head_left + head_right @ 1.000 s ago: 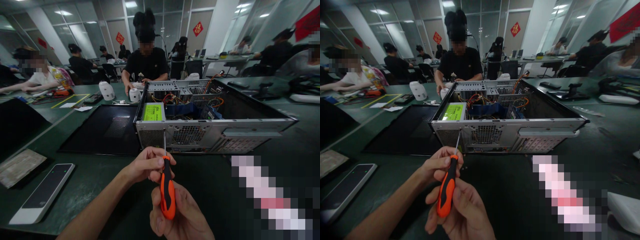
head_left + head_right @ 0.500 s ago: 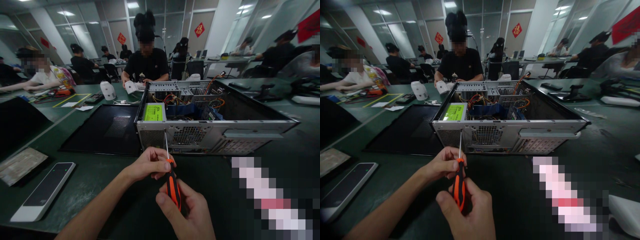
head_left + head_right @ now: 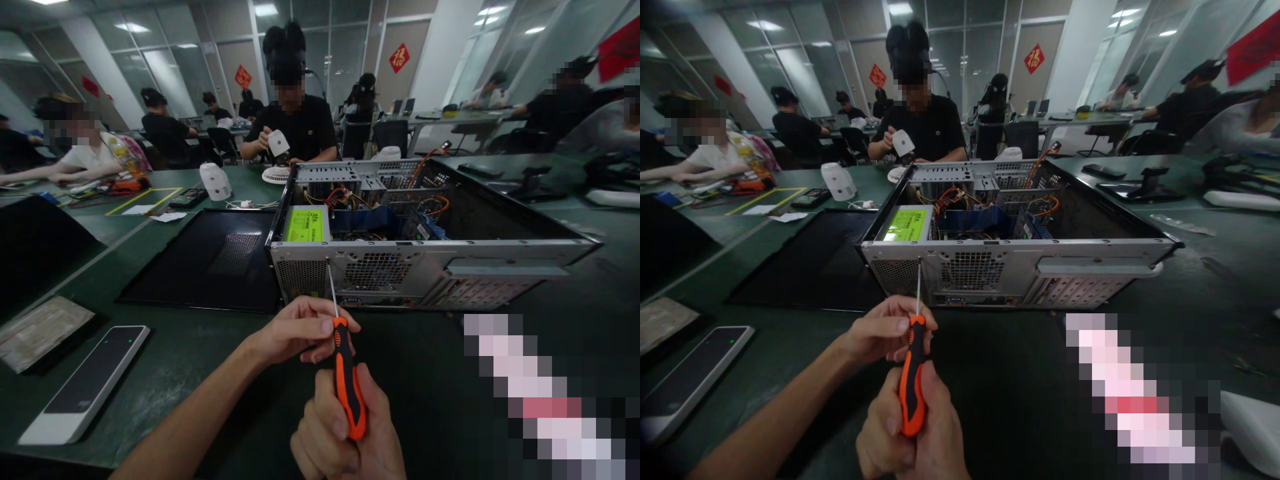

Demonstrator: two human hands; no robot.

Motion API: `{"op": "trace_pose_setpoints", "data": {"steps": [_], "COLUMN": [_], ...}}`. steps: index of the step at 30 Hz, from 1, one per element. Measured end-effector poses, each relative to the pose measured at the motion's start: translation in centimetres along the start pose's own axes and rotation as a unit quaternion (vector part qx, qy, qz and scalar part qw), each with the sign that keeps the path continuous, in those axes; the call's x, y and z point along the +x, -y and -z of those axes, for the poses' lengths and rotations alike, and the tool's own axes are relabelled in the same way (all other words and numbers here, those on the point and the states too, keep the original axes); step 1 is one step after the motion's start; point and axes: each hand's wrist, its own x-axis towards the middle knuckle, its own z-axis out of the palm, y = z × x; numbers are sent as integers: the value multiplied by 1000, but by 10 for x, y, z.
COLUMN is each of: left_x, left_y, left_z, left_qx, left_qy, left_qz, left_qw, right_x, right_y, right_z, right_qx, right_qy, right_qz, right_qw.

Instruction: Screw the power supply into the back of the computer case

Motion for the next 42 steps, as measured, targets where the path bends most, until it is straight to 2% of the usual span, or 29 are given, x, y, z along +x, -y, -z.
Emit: {"op": "trace_pose_setpoints", "data": {"steps": [2, 4, 7, 9, 10, 13, 16, 18, 20, 22, 23, 25, 26, 27, 29, 30, 32, 33, 35, 37, 38, 42], "left_x": [0, -1, -3, -3, -3, -1, -3, -8, -15, -19, -18, -10, -2, 8, 33, 46, 70, 79, 92, 97, 97, 95], "left_y": [1, 1, 0, -1, -1, -1, -8, -19, -35, -56, -68, -95, -108, -121, -141, -148, -155, -156, -152, -148, -146, -145], "left_z": [1, 2, 3, 2, 1, -2, -3, -3, -4, -6, -8, -11, -13, -13, -10, -7, 2, 6, 13, 16, 16, 14], "left_qx": [16, 28, 43, 53, 59, 76, 137, 212, 282, 350, 379, 423, 454, 492, 611, 670, 767, 801, 842, 853, 851, 842], "left_qy": [-10, -23, -43, -47, -47, -49, -68, -93, -135, -213, -254, -287, -297, -310, -334, -345, -302, -264, -226, -199, -196, -207], "left_qz": [-3, -6, -19, -19, -15, -8, 1, -13, -91, -176, -227, -352, -388, -398, -334, -304, -159, -90, 43, 138, 157, 153], "left_qw": [1000, 999, 998, 997, 997, 996, 988, 973, 946, 895, 860, 784, 745, 709, 635, 583, 544, 530, 487, 463, 460, 474], "right_x": [3, 2, -3, -6, -7, -7, -7, -7, -7, -6, -6, -5, -4, -3, -1, -1, -1, -2, -5, -9, -11, -14], "right_y": [-2, -2, 0, 2, 3, 8, 14, 17, 18, 19, 18, 17, 16, 15, 11, 10, 7, 7, 9, 13, 15, 18], "right_z": [-2, -4, -2, 2, 4, 8, 7, 5, 2, -1, -2, -4, -5, -5, -4, -3, -2, -2, -4, -8, -10, -15], "right_qx": [77, 89, -16, -96, -116, -128, -149, -166, -166, -156, -150, -137, -130, -122, -107, -100, -85, -79, -71, -74, -79, -90], "right_qy": [46, 47, -40, -113, -129, -106, -128, -140, -130, -121, -116, -108, -104, -102, -96, -93, -84, -85, -102, -128, -138, -146], "right_qz": [1, -2, 5, 27, 48, 93, 72, 57, 60, 62, 61, 59, 58, 58, 67, 73, 83, 80, 58, 37, 32, 33], "right_qw": [996, 995, 999, 989, 984, 982, 978, 975, 976, 978, 980, 983, 984, 986, 987, 988, 989, 990, 991, 988, 987, 985]}}
